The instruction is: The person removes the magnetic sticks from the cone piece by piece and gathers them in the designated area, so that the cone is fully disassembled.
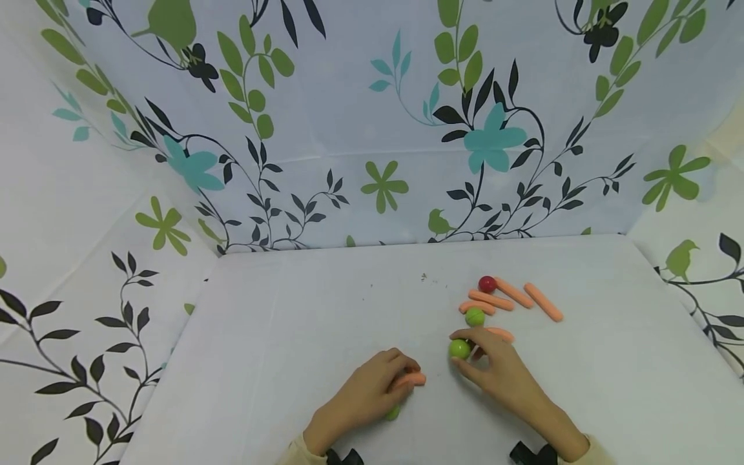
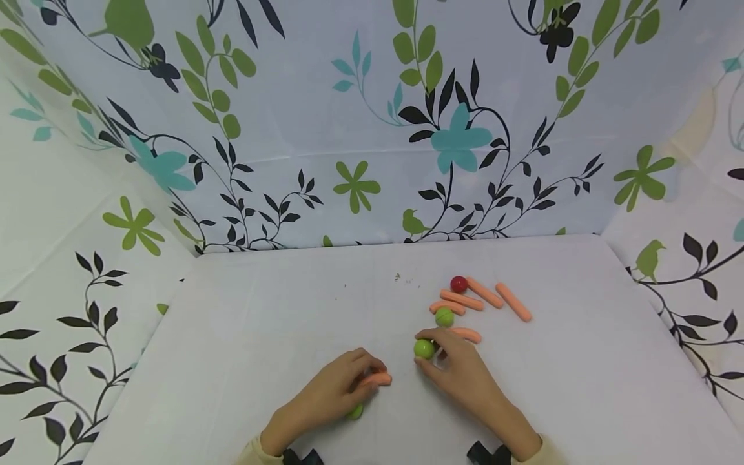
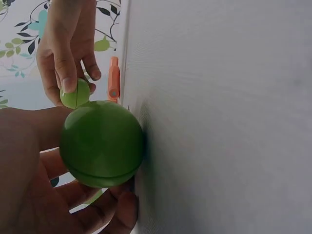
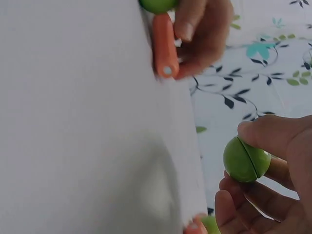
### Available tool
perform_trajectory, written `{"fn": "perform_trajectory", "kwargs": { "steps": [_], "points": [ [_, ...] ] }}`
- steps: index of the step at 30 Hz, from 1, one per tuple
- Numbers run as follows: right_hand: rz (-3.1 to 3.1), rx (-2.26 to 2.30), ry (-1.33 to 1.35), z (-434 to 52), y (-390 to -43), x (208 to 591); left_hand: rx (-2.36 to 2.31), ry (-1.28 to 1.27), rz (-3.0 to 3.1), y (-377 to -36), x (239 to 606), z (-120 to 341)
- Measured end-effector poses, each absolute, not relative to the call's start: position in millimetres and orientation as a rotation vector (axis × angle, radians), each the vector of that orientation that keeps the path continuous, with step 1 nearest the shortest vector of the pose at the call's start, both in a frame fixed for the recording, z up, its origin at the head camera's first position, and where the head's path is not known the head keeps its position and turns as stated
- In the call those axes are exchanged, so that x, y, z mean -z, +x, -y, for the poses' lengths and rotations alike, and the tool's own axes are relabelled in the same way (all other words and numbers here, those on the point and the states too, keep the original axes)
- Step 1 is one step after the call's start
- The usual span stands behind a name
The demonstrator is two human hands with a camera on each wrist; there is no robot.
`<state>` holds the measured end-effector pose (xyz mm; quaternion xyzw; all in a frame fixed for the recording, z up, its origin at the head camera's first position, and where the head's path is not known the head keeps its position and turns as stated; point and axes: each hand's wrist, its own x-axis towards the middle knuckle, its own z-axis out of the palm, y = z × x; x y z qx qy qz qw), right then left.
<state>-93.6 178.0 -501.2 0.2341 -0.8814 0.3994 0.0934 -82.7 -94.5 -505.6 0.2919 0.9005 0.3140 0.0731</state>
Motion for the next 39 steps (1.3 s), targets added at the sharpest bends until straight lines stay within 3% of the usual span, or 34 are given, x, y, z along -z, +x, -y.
{"fn": "perform_trajectory", "kwargs": {
  "steps": [18,39],
  "points": [
    [2.677,-1.086,0.367,-247.4,-118.9,480.4,-0.659,0.758,-2.613,-74.9,485.2,114.0],
    [2.901,-0.969,0.305,-274.3,-125.7,489.6,-0.64,0.753,-2.564,-74.3,470.6,126.6]
  ]
}}
